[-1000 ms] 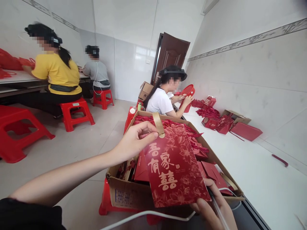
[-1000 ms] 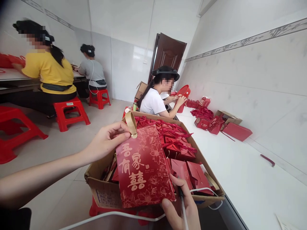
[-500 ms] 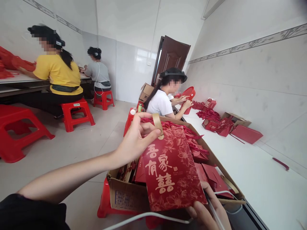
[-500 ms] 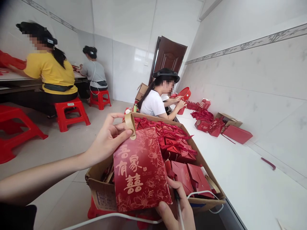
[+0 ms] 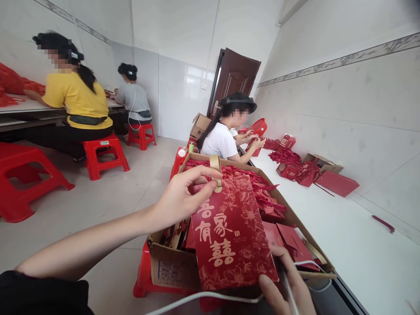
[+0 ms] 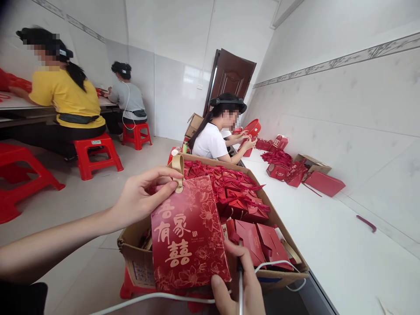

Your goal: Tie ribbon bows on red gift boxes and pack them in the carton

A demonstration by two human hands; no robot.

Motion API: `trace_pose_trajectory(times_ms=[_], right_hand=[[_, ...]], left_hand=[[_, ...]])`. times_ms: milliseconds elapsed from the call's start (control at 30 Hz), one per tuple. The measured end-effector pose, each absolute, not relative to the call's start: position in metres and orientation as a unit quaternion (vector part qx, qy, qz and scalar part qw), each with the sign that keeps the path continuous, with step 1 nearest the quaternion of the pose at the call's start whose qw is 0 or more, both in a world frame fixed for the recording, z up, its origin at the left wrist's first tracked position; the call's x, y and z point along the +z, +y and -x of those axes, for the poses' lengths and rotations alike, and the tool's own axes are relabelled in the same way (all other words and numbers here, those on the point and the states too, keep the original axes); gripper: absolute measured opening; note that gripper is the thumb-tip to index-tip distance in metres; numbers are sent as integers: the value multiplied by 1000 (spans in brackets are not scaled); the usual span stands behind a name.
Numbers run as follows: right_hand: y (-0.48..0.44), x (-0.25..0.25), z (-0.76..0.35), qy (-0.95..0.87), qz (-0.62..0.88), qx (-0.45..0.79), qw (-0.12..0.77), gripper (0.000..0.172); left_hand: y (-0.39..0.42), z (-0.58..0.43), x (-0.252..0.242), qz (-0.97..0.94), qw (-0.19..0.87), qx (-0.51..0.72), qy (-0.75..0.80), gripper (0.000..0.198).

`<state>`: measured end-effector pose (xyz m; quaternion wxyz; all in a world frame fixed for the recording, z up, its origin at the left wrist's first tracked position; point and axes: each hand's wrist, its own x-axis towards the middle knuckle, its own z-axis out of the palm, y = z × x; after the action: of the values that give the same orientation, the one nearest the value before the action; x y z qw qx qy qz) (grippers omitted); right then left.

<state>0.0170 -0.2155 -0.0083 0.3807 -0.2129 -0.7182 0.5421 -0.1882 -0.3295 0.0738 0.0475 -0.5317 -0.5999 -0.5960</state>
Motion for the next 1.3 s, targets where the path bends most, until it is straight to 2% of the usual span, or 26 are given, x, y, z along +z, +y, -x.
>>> trace_pose_trajectory(times_ms=[100,133,267,367,667,800,933,1100,1300], right_hand=[[-208,27,-5,-780,179,370,472,34],[-206,40,1,-790,160,348,479,35],[-205,82,26,-812,141,388,413,29],[-209,92,37,-815,153,414,376,20],[-222,96,41,-772,174,497,357,27],[-224,96,41,-760,171,525,343,29],[-222,95,43,-776,181,497,342,31],[-220,88,36,-773,179,515,323,22],[-218,46,12,-753,180,577,260,43]], left_hand=[[-328,184,74,554,32,-585,-592,17],[-328,182,75,564,26,-578,-589,18],[-327,171,82,593,32,-548,-589,20],[-328,166,86,614,59,-521,-590,24],[-330,166,85,628,137,-518,-565,28],[-329,165,84,613,114,-537,-568,33],[-329,165,82,606,93,-545,-573,35],[-332,174,83,602,86,-540,-583,34],[-339,194,79,561,99,-561,-601,31]])
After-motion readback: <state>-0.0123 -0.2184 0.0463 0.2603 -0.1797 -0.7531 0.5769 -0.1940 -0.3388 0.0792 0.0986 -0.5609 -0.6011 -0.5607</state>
